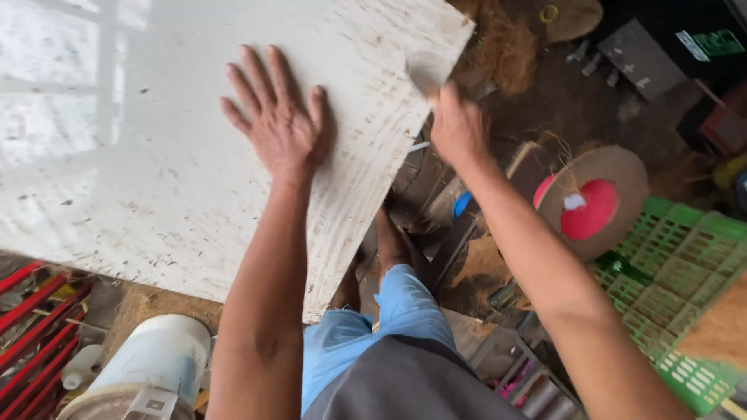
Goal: The person scrapes a large white board with a metal scraper, removing debris and residue from the surface. They repeatedly scrape different areas and wipe the board with their hand to clear away loosened material.
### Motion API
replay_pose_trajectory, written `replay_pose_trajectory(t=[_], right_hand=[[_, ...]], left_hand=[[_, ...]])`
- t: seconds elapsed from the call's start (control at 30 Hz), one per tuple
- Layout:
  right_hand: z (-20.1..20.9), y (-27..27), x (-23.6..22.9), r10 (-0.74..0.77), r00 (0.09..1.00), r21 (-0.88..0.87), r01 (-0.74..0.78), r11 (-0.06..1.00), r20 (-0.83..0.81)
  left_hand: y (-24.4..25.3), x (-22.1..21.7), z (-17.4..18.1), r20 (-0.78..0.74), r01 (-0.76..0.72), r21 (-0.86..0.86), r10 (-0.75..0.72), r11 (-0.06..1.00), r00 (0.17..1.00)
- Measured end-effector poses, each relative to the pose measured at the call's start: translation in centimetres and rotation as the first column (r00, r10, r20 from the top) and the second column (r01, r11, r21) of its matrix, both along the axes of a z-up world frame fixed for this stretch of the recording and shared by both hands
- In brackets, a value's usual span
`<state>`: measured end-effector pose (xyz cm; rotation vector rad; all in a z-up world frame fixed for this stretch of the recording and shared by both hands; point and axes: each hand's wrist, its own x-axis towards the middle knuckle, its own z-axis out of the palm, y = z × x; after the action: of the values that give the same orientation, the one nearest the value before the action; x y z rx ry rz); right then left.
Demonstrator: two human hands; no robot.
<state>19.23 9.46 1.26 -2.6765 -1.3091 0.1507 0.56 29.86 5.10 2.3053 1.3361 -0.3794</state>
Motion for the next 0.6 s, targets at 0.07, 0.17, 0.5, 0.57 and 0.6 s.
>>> replay_pose_trajectory(t=[0.07, 0.17, 0.5, 0.57, 0.6], right_hand=[[1.1, 0.0, -2.3, -0.141, 0.984, -0.093, 0.131, 0.987, -0.107], [1.8, -1.9, -5.5, -0.126, 0.95, -0.127, 0.093, 0.988, -0.287], [1.8, -4.5, -13.0, 0.009, 0.963, -0.17, -0.057, 0.984, -0.269], [1.2, -2.1, -9.4, -0.013, 0.975, -0.232, -0.04, 0.972, -0.222], [1.1, -1.7, -7.2, -0.069, 0.985, -0.31, 0.016, 0.951, -0.16]], left_hand=[[-0.1, 0.5, 0.5, -0.036, 0.007, -0.021, -0.008, 1.0, 0.999], [0.0, 1.5, -0.3, -0.009, -0.006, 0.021, 0.006, 1.0, 1.0], [-0.1, 0.0, -1.1, -0.004, -0.012, 0.053, 0.012, 0.999, 1.0], [0.3, -0.7, -0.2, -0.026, -0.021, 0.042, 0.022, 0.999, 0.999], [-0.1, 0.0, 0.1, -0.036, 0.003, 0.011, -0.003, 1.0, 0.999]])
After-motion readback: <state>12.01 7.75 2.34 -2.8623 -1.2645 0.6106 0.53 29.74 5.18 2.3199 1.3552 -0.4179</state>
